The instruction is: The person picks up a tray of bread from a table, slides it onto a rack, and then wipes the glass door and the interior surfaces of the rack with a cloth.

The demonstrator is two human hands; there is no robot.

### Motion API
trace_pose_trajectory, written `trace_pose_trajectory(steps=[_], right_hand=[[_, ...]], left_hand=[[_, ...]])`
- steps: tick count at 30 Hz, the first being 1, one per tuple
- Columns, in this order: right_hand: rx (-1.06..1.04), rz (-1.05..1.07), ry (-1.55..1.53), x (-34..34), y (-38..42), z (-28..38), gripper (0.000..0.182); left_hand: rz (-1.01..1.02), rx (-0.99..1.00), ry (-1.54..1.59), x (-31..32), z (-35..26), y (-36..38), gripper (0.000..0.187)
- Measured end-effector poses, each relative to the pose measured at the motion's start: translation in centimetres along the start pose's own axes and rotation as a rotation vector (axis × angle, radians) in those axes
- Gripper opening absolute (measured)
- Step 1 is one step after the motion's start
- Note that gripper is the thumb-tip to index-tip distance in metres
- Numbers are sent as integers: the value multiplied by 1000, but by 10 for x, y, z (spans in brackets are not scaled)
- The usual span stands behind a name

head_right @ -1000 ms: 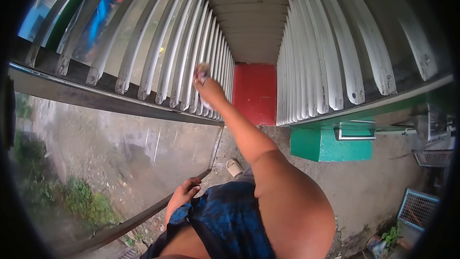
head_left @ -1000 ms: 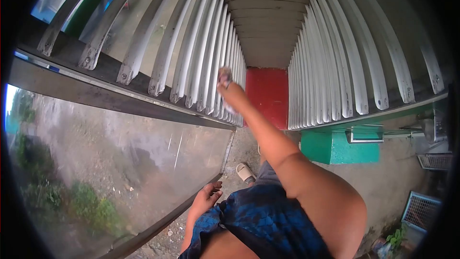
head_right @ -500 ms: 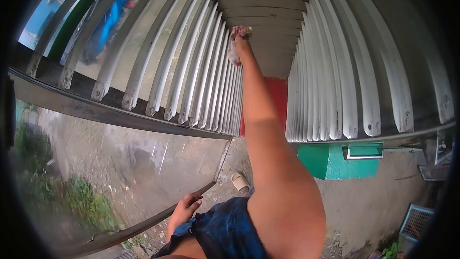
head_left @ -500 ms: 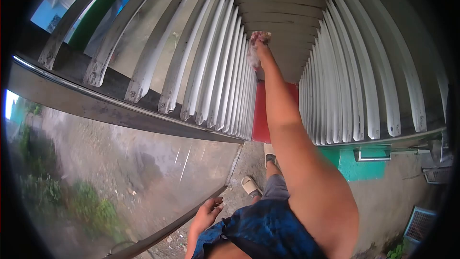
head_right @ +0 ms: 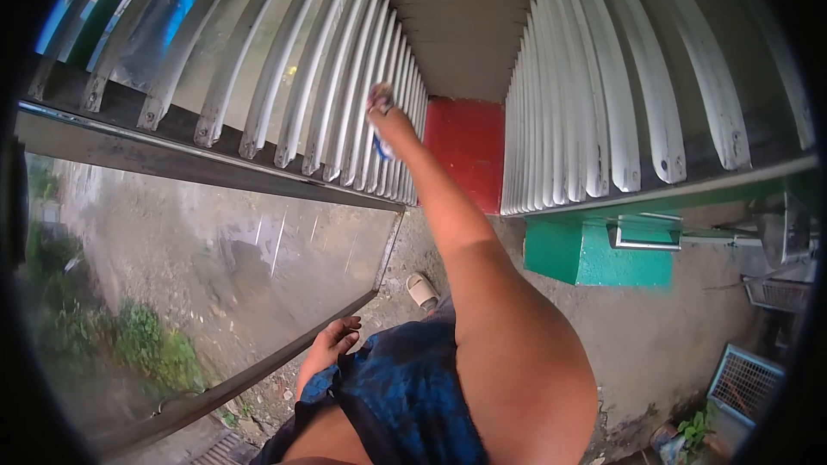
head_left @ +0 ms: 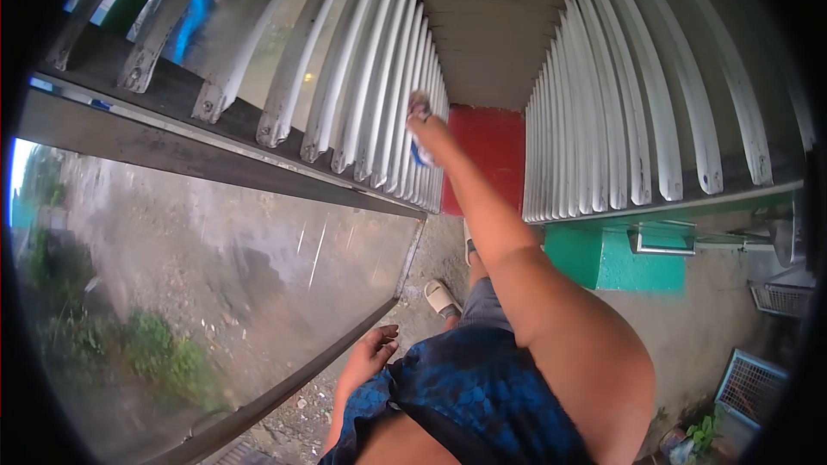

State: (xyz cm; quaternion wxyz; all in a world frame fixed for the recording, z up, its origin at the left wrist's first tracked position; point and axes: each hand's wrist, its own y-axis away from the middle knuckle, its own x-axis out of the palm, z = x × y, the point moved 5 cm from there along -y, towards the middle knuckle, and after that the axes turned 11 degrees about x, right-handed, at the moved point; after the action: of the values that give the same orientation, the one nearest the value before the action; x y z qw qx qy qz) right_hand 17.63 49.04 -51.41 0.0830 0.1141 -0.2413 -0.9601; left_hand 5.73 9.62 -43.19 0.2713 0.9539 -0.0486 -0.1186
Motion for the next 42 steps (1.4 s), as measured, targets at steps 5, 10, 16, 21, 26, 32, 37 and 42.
trace_pose_trajectory(steps=[5,10,16,21,26,32,37,42], right_hand=[[120,390,204,19,102,-36,43],[99,579,19,-14,95,-69,40],[-64,-34,-680,-75,-68,15,51],[36,-110,-193,-38,-238,35,61],[54,-62,-232,-25,-176,25,38],[72,20,-102,6,-59,-41,43],[73,195,225,20,51,-68,48],[161,612,301,3,79,-106,48]], left_hand=[[65,1,-60,6,-10,-8,32],[66,37,-110,5,-7,-10,31],[101,-62,-185,9,23,-10,33],[113,-156,-121,23,40,-16,34],[122,-196,-76,23,24,-18,34],[121,-170,-67,27,32,-21,32],[159,-199,-74,27,28,-26,32],[148,-199,-118,17,18,-31,31]])
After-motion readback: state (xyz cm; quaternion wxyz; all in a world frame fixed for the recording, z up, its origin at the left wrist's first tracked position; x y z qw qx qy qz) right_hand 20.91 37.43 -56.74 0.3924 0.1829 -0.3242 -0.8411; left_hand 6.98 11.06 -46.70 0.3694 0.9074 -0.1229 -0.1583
